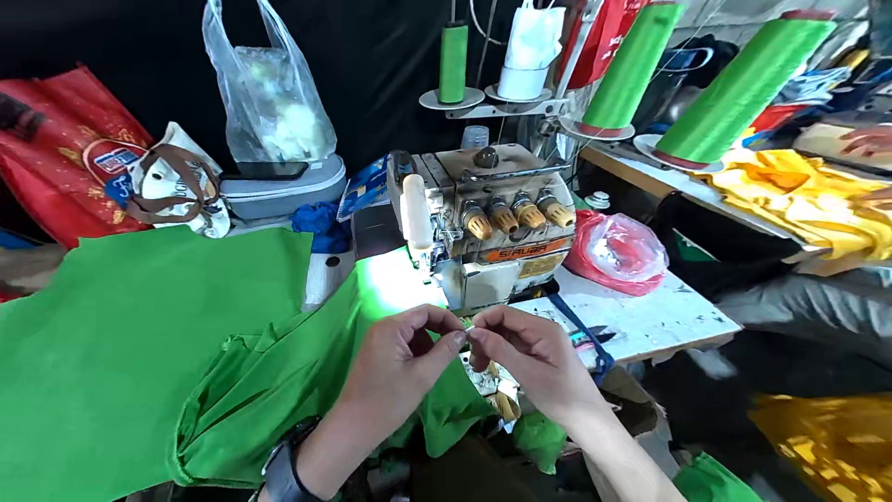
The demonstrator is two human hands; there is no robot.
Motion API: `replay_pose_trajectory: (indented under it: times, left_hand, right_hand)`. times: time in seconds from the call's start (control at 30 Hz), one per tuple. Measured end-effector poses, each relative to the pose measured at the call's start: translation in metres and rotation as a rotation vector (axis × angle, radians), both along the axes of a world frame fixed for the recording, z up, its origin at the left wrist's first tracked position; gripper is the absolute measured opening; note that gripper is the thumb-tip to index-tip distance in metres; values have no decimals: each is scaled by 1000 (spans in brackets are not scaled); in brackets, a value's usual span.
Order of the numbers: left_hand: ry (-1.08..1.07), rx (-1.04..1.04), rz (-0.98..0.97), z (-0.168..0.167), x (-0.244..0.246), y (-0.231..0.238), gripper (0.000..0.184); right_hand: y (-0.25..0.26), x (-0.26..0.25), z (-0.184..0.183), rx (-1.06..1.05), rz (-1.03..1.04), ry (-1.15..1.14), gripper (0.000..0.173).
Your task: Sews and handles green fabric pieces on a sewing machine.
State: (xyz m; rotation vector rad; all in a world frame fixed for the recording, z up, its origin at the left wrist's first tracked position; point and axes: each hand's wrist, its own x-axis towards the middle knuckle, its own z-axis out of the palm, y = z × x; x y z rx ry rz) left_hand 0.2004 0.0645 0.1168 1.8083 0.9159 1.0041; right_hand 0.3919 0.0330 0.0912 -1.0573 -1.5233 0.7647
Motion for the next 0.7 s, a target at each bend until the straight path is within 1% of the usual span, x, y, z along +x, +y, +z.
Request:
replay_pose_trajectory:
  times: [0.07,0.13,0.2,0.23,0.3,0.4,0.47,0.57,0.63,0.67,0.7]
  left_hand:
    - [107,55,80,11,-7,11,7]
    - [213,98,178,20,-11,25,8]
    - [287,103,251,24,-10,36,8]
    - [309,131,274,22,-7,41,8]
    - [362,209,301,16,-2,47,6]
    - [402,268,335,7,5,51,8]
    - [424,287,339,5,6,50,11]
    - [453,276,370,5,7,52,16]
    - [522,246,406,7,10,52,29]
    - [548,231,416,10,11,52,29]
    - [567,220,427,11,13,52,24]
  right_hand:
    - [11,2,-3,-4,-30,-94,18]
    - [20,5,-12,-29,-83,-222,29]
    - [25,4,-23,-149,-55,-254,33]
    - [26,1,-28,-203,-23,-232,33]
    - [26,-9,-36,-220,13,-136,30]
    - [23,-17,-45,-84,8,22,23]
    - [17,-17,-42,-15,28,55,21]
    - [13,-15,-42,-4,73,71,22]
    - [17,-13,-46,-14,114,37,34]
    - [20,-12,-46,-23,132,-17,43]
    - [22,-11,-45,-34,134,-100,49]
